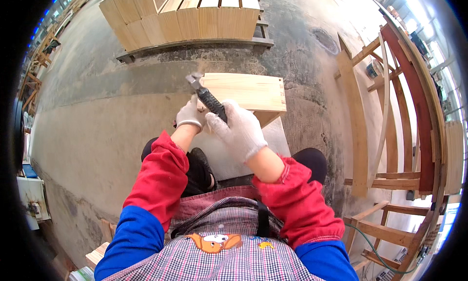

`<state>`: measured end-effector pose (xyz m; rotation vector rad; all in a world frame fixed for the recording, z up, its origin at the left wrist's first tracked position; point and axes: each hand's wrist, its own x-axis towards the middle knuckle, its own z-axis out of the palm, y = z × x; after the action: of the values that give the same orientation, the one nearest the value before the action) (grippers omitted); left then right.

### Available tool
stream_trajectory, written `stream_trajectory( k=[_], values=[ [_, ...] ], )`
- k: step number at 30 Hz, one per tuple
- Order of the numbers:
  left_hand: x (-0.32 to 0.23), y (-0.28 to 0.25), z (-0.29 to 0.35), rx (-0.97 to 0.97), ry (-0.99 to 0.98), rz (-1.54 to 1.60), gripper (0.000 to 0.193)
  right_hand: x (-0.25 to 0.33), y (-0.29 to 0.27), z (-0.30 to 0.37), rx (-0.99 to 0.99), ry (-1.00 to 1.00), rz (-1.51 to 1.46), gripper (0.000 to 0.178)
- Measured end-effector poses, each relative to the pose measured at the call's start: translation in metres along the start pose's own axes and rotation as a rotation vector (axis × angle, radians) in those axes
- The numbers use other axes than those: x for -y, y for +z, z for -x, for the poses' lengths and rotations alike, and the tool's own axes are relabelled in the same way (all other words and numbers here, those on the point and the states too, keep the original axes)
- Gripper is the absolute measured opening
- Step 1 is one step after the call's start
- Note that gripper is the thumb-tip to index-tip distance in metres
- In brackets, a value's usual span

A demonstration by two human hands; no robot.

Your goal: The person assembles a small wooden box by hand, then uses a mallet to tap the joints together. They rotate the box to align and secure the sides, then use a hammer to drive nails into the corners. Finally, they wipe the box with a cloth.

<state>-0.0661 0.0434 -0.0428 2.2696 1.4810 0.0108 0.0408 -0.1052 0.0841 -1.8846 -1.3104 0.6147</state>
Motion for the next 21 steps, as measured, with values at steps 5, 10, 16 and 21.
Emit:
stream_trajectory(
  k=[5,10,16,21],
  values=[
    [-0.012,0.001,-0.001,-0.011,0.016,0.025,0.060,-0.011,0.014,0.023,-0.190,-0.130,-0.224,0.030],
    [-0.006,0.002,-0.007,-0.023,-0.011,0.077,0.057,-0.044,0.017,-0.005,0.028,-0.032,0.150,0.041],
    [-0.006,0.002,-0.007,0.009,-0.010,0.037,0.055,-0.005,0.010,0.001,-0.189,-0.098,-0.271,0.038],
    [-0.006,0.000,-0.010,0.036,-0.032,0.052,0.066,-0.058,0.028,-0.027,0.025,0.017,0.169,0.038]
  ],
)
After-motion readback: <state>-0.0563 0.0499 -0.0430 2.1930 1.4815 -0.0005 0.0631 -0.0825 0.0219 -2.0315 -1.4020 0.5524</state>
